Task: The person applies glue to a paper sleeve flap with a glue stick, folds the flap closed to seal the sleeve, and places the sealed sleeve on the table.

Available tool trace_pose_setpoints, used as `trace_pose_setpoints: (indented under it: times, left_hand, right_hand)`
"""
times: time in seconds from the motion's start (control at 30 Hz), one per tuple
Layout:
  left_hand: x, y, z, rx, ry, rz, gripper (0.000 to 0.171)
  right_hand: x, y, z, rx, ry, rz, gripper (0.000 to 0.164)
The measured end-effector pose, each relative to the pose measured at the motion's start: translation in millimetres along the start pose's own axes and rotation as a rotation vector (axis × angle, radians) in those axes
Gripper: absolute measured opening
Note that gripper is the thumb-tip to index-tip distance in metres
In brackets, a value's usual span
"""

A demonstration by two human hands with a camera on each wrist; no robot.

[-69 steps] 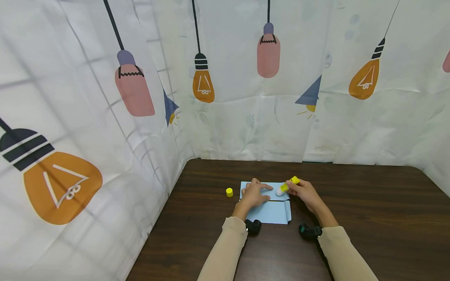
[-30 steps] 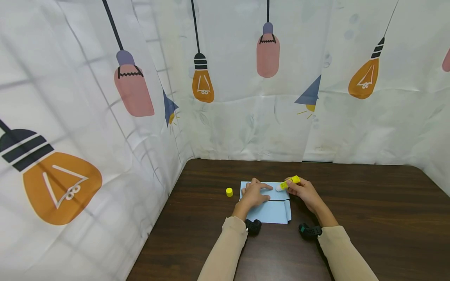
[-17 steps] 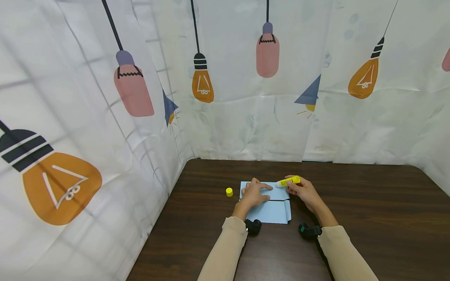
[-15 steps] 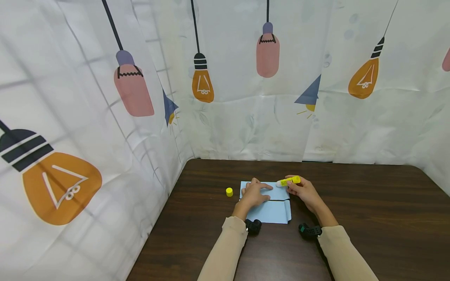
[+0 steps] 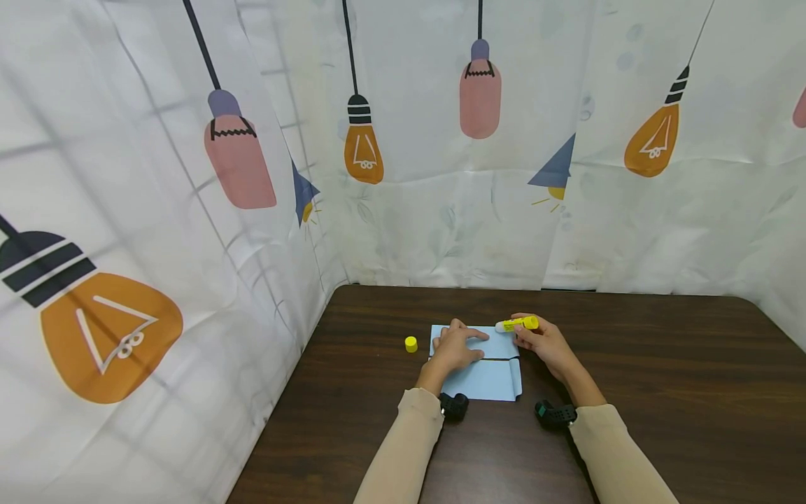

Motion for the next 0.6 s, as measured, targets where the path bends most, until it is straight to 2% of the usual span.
trace_pose_setpoints:
  times: [0.6]
  left_hand:
    - [0.1,-0.1,-0.3,-0.008,-0.003,-0.002,0.032]
  right_hand:
    - [1.2,1.1,3.4,-0.042,-0.034,0.005,0.056]
Point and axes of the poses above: each hand's wrist, its own x-axis towards the middle knuckle, its own y-axis out of the back of the hand, z = x × y, the point moved 9 cm from there along x, towards the middle knuckle, and after that the axes turned 9 degrees about z, right-handed, at the moved point
